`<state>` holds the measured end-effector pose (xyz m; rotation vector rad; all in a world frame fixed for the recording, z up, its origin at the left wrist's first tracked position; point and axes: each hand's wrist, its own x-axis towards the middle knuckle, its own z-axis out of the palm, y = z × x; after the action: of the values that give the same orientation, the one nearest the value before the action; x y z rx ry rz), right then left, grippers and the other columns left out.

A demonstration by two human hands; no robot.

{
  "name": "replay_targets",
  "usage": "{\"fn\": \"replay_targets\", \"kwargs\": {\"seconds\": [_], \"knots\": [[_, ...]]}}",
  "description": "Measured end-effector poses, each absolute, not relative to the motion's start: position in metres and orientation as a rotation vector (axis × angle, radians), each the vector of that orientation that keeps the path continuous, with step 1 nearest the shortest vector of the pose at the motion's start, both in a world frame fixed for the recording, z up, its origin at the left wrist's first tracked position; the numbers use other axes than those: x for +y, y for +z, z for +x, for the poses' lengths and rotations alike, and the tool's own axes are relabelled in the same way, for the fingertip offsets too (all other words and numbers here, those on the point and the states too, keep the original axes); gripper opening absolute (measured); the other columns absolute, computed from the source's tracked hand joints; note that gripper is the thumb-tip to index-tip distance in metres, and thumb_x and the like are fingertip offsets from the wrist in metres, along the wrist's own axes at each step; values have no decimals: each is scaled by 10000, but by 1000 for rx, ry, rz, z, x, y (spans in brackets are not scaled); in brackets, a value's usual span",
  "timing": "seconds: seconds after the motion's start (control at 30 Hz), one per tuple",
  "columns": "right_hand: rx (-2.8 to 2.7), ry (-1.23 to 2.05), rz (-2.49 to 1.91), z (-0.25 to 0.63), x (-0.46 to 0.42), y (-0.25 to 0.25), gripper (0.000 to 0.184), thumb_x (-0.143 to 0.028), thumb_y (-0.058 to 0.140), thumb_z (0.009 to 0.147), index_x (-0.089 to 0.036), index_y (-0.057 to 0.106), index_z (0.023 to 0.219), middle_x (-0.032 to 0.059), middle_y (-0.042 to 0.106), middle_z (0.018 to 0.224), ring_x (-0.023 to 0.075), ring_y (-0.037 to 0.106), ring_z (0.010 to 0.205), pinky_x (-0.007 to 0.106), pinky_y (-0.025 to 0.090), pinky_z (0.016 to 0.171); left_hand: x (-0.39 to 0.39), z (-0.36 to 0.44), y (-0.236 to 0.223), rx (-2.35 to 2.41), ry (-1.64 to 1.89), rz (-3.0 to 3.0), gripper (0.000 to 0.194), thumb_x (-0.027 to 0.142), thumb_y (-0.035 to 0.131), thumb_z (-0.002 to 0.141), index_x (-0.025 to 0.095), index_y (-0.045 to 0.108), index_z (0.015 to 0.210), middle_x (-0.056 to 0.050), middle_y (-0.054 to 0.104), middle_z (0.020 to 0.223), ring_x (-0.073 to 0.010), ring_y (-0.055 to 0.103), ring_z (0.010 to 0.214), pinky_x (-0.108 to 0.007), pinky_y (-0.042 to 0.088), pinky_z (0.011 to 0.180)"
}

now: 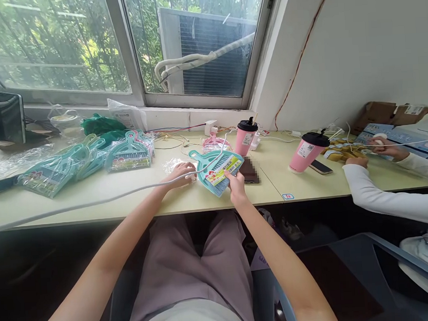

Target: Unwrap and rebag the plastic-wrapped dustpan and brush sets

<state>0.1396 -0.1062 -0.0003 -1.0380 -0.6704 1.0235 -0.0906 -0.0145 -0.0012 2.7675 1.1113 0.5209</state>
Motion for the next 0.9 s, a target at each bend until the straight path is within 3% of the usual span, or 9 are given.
{"fn": "replay_targets", "kwargs": {"seconds": [0.1, 0.2, 0.4, 0.53, 0.73, 0.9], "knots": [[-648, 1039, -1080, 143, -110, -8, 292, -198, 768, 686, -210, 651, 953, 42, 755, 950, 222, 723, 903, 336, 634, 739, -16, -93, -4, 1304, 593, 2796, 441, 259, 589, 804, 254, 606, 1244, -111, 545, 1318, -313, 502, 1219, -488, 322, 1082], [-641, 1032, -1077, 148, -113, -11, 256, -197, 771, 685, -205, 647, 909, 40, 756, 915, 222, 729, 875, 339, 639, 735, -19, -94, -3, 1500, 554, 2723, 574, 244, 580, 820, 230, 476, 1385, -144, 565, 1273, -327, 552, 1142, -479, 391, 1007], [-623, 1067, -1087, 146, -121, -11, 230, -187, 768, 679, -208, 641, 870, 43, 758, 894, 231, 731, 871, 352, 639, 748, -16, -92, 1, 1760, 456, 2628, 316, 102, 386, 919, 155, 599, 1146, -160, 628, 1075, -301, 635, 993, -393, 486, 822], [-670, 1126, -1117, 134, -121, -13, 249, -196, 784, 658, -201, 649, 867, 52, 756, 883, 247, 731, 879, 364, 633, 753, -11, -93, 4, 1853, 472, 2660, 390, 62, 267, 941, 134, 618, 1096, -179, 630, 1061, -301, 631, 988, -390, 497, 777], [-633, 1087, -1101, 121, -116, -16, 250, -210, 757, 661, -202, 647, 886, 56, 756, 910, 247, 721, 911, 347, 624, 745, -10, -96, 8, 1893, 757, 2714, 405, 76, 263, 955, 147, 641, 1081, -196, 627, 1082, -323, 583, 1054, -409, 489, 772], [-624, 1028, -1031, 105, -119, -15, 306, -269, 744, 679, -207, 638, 959, 69, 744, 1031, 242, 709, 949, 329, 611, 749, -16, -95, 11, 1779, 1004, 2749, 352, 163, 300, 995, 174, 650, 1028, -167, 653, 1067, -293, 580, 1056, -388, 477, 776]]}}
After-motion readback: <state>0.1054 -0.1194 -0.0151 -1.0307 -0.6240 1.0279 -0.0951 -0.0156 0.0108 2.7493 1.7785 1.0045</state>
